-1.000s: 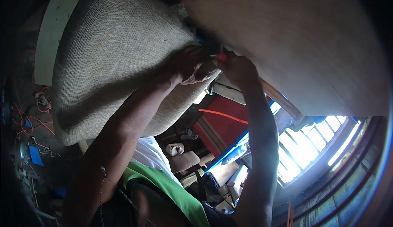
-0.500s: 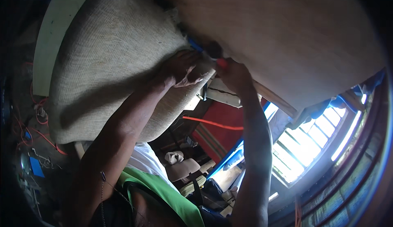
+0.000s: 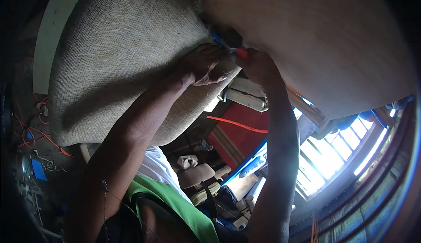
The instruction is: Securing fabric onto a chair seat frame using a pneumatic staple gun.
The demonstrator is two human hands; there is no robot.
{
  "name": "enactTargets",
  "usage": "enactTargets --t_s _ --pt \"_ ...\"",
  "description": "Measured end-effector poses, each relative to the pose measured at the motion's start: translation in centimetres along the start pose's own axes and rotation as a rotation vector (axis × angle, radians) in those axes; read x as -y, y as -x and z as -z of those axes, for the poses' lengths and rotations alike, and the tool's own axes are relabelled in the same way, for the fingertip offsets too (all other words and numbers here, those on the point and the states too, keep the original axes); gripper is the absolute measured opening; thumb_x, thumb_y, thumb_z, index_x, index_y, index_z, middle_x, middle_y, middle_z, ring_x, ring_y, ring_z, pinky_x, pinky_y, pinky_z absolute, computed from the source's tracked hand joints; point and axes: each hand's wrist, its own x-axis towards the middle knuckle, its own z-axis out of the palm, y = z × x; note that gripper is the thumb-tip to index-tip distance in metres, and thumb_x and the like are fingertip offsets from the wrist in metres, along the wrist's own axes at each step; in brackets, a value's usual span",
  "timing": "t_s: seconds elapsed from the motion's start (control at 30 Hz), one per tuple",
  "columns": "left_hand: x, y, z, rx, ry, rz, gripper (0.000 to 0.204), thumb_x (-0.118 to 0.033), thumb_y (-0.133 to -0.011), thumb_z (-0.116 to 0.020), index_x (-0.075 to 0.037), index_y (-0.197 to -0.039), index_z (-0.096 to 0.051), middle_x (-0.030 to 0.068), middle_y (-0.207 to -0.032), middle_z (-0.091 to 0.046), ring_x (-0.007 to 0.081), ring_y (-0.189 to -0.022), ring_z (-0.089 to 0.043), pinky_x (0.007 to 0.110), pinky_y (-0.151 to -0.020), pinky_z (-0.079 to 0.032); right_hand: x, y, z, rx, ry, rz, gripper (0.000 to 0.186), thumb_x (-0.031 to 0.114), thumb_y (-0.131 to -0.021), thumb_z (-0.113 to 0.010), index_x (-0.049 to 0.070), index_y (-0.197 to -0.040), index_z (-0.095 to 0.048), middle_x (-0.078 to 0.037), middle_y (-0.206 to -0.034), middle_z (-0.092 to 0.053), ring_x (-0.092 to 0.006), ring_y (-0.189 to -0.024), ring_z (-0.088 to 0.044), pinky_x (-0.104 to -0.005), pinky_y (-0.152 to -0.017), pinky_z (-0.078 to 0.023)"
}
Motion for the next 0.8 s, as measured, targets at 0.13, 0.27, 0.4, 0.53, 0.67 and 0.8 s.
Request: enactTargets --t_s 0.13,0.27,0.4,0.53,0.67,0.8 --pt "0.5 0.3 0.3 0.038 -0.006 -0.006 0.075 -0.058 -0.087 -0.063 -0.005 -0.139 -0.055 0.0130 -0.146 -0.054 0.0245 -0.140 -0.045 0.039 -0.122 -0.025 2.1 -1.6 -0.4 0.090 0.007 -0.113 0.053 0.052 -0.090 -0.064 0.005 -0.112 -0.071 -0.022 -0.106 -0.072 -0.0373 -0.102 -0.069 -0.0474 -0.090 -0.053" --pt "0.2 0.2 0.3 -0.047 -0.018 -0.042 0.069 -0.057 -0.088 -0.066 -0.001 -0.129 -0.061 0.0159 -0.140 -0.058 0.0272 -0.134 -0.050 0.041 -0.119 -0.030 3.1 -2.3 -0.7 0.095 0.111 -0.127 0.048 0.048 -0.094 -0.061 0.003 -0.108 -0.069 -0.017 -0.088 -0.072 -0.0287 -0.085 -0.073 -0.0440 -0.080 -0.057" --pt "0.3 0.0 0.1 0.040 -0.058 -0.052 0.069 -0.056 -0.090 -0.063 0.000 -0.131 -0.058 0.0174 -0.138 -0.058 0.0288 -0.134 -0.050 0.041 -0.119 -0.030 4.5 -2.3 -1.6 0.056 0.324 -0.148 0.055 0.055 -0.096 -0.054 0.004 -0.108 -0.070 -0.020 -0.102 -0.072 -0.0358 -0.100 -0.070 -0.0491 -0.087 -0.055" --pt "0.8 -0.2 0.4 0.046 -0.051 -0.081 0.068 -0.054 -0.091 -0.063 0.001 -0.131 -0.057 0.0181 -0.137 -0.057 0.0293 -0.134 -0.049 0.041 -0.119 -0.029 4.4 -2.3 -2.0 -0.032 0.309 -0.121 0.058 0.058 -0.095 -0.054 0.004 -0.109 -0.070 -0.020 -0.105 -0.072 -0.0374 -0.103 -0.069 -0.0494 -0.091 -0.055" --pt "0.7 -0.7 0.8 0.071 -0.045 -0.098 0.067 -0.053 -0.090 -0.064 0.001 -0.130 -0.056 0.0186 -0.137 -0.056 0.0301 -0.134 -0.048 0.041 -0.120 -0.029 4.2 -1.9 -1.5 -0.005 0.281 -0.144 0.058 0.057 -0.096 -0.054 0.004 -0.109 -0.070 -0.021 -0.105 -0.072 -0.0374 -0.103 -0.069 -0.0503 -0.091 -0.055" --pt "0.5 -0.9 1.0 0.050 -0.064 -0.106 0.067 -0.052 -0.090 -0.065 0.001 -0.129 -0.056 0.0186 -0.137 -0.056 0.0316 -0.134 -0.048 0.041 -0.119 -0.030 4.7 -1.3 -1.6 -0.037 0.270 -0.168 0.056 0.056 -0.096 -0.054 0.004 -0.112 -0.068 -0.021 -0.104 -0.072 -0.0377 -0.102 -0.070 -0.0506 -0.090 -0.056"
